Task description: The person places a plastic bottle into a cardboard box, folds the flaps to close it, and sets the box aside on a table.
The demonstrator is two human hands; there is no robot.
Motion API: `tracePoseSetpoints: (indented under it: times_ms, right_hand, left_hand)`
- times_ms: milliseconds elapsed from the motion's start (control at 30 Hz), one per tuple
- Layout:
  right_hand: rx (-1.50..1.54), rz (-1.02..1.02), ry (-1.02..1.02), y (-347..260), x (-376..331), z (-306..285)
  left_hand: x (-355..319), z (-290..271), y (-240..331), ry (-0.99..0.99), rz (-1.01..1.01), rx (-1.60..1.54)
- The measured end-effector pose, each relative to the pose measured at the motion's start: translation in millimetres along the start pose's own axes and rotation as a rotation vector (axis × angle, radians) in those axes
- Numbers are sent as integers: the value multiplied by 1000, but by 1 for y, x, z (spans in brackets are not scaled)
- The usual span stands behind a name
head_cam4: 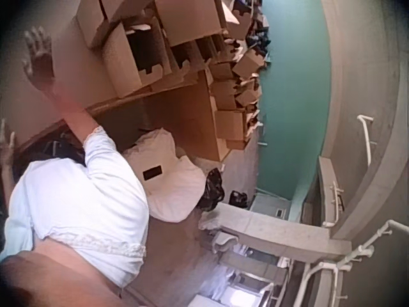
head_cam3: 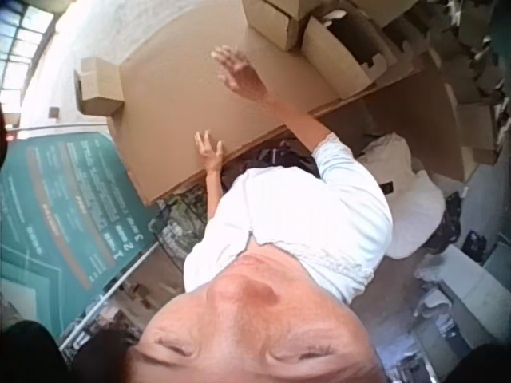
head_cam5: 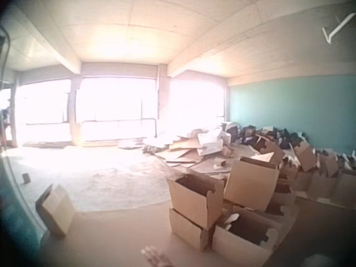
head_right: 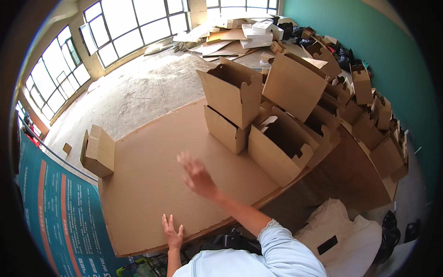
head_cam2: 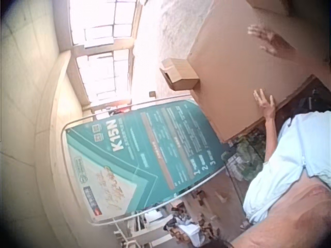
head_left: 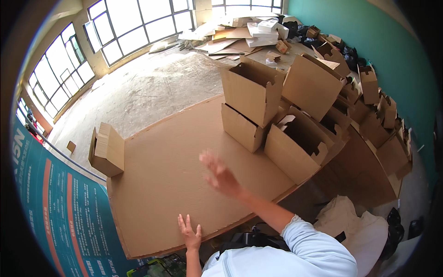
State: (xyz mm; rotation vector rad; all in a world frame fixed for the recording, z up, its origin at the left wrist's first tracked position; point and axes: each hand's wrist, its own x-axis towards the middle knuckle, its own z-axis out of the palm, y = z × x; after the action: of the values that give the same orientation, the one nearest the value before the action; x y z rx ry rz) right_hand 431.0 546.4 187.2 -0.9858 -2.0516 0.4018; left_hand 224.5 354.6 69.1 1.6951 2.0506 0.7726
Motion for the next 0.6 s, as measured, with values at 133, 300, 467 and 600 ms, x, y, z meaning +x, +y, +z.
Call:
tracePoseSetpoints:
  times_ms: [133, 300, 467, 600]
  right_hand:
    - [-272, -125, 601, -12, 105, -146]
    - [-826, 438, -175, 23, 170, -235]
    - [-948, 223, -164, 56, 166, -230]
    - [-899, -30, 34, 22, 145, -231]
  left_hand:
    - [-6, 2, 13, 92, -66, -21]
    - [-6, 3, 34, 125, -18, -79]
    - [-17, -11, 43, 194, -14, -102]
    - [-31, -35, 35, 318, -46, -111]
